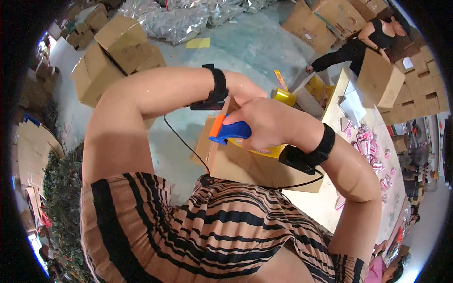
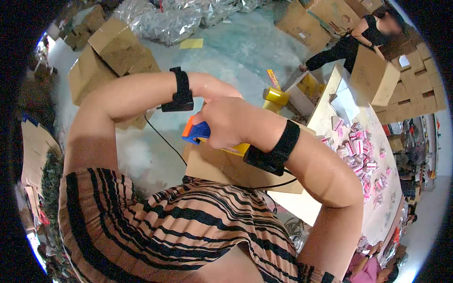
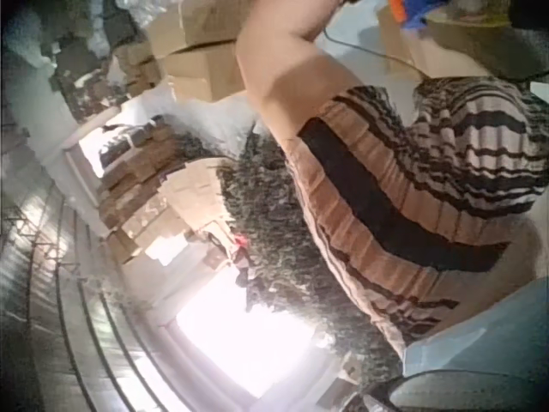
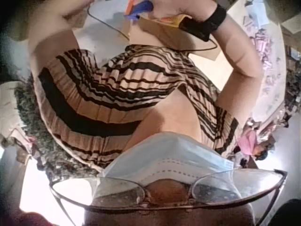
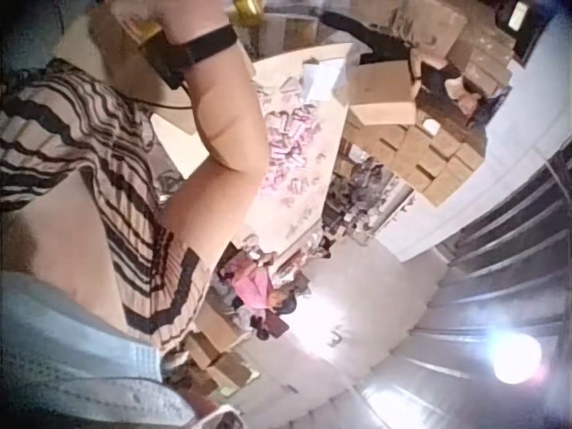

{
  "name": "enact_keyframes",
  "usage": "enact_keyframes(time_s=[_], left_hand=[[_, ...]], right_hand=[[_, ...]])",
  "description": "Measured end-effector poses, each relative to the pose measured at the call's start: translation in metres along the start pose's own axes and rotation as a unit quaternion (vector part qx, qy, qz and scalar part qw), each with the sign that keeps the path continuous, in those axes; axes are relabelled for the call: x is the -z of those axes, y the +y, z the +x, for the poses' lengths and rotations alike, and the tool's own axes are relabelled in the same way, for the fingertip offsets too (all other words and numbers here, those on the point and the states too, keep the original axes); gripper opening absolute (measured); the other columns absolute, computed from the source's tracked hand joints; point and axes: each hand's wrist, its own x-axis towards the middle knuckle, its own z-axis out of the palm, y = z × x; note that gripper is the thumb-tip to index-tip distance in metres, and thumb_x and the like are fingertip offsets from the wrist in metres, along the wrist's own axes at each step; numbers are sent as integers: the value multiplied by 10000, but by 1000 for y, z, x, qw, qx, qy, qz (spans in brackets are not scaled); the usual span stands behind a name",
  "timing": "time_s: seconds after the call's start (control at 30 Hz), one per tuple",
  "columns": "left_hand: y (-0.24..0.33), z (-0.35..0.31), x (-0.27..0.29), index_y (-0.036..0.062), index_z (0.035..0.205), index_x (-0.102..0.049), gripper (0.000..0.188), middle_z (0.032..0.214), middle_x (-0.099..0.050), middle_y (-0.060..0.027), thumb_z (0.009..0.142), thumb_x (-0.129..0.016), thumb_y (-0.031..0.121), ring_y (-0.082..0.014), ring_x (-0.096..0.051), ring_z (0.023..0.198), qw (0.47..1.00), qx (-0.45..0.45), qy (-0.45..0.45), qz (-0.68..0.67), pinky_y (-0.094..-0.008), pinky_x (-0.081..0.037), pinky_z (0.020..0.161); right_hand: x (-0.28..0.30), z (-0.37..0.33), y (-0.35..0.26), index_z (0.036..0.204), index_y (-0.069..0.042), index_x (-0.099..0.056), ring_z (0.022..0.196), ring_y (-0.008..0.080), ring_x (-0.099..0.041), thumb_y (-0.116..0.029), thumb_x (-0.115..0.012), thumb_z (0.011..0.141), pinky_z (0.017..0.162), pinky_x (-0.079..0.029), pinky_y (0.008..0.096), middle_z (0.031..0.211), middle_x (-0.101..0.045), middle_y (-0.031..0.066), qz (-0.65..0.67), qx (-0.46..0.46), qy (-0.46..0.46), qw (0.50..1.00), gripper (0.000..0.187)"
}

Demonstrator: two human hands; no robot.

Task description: The person packs small, individually wrapped pink items into a cardboard box. They arrange the items inside the box, close the flaps, and then seal the box using a tape dispenser and clear packing tape.

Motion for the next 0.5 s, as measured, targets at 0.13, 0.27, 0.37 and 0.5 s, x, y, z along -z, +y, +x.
enact_keyframes(time_s=[0.13, 0.27, 0.37, 0.5], left_hand=[[-42, 39, 12, 2, 1217, -568, 352, 1183, -606, -69, 885, -598, 113, -208, -580, 1051, 984, -21, -129, -125, -417, -485, 843], [-4, -1, 7, 55, 1343, -463, 603, 1235, -541, -113, 782, -684, 32, -272, -545, 1106, 935, -56, -13, 350, -392, -480, 886], [-2, -9, 1, 99, 1417, -403, 796, 1275, -522, -147, 702, -737, 4, -334, -539, 1130, 909, -58, 36, 410, -414, -473, 915], [13, -19, -1, 152, 1433, -403, 806, 1228, -570, -163, 715, -761, 79, -360, -556, 1119, 916, 8, 18, 400, -422, -478, 909]], right_hand=[[2, -3, 1, 1135, -121, -662, 793, 351, -644, -215, -708, 692, 708, -507, 428, 797, -642, 179, 0, 40, 13, 999, 455], [8, -44, 15, 1150, -130, -664, 783, 369, -634, -198, -721, 681, 707, -508, 424, 802, -619, 187, -13, -9, 15, 1000, 477], [17, -76, 11, 1112, -127, -675, 834, 368, -644, -176, -696, 654, 742, -512, 440, 883, -666, 188, 19, -75, 6, 997, 461], [8, -93, 24, 1118, -142, -675, 795, 373, -634, -195, -701, 644, 705, -500, 446, 779, -625, 185, 11, -75, 20, 997, 477]])
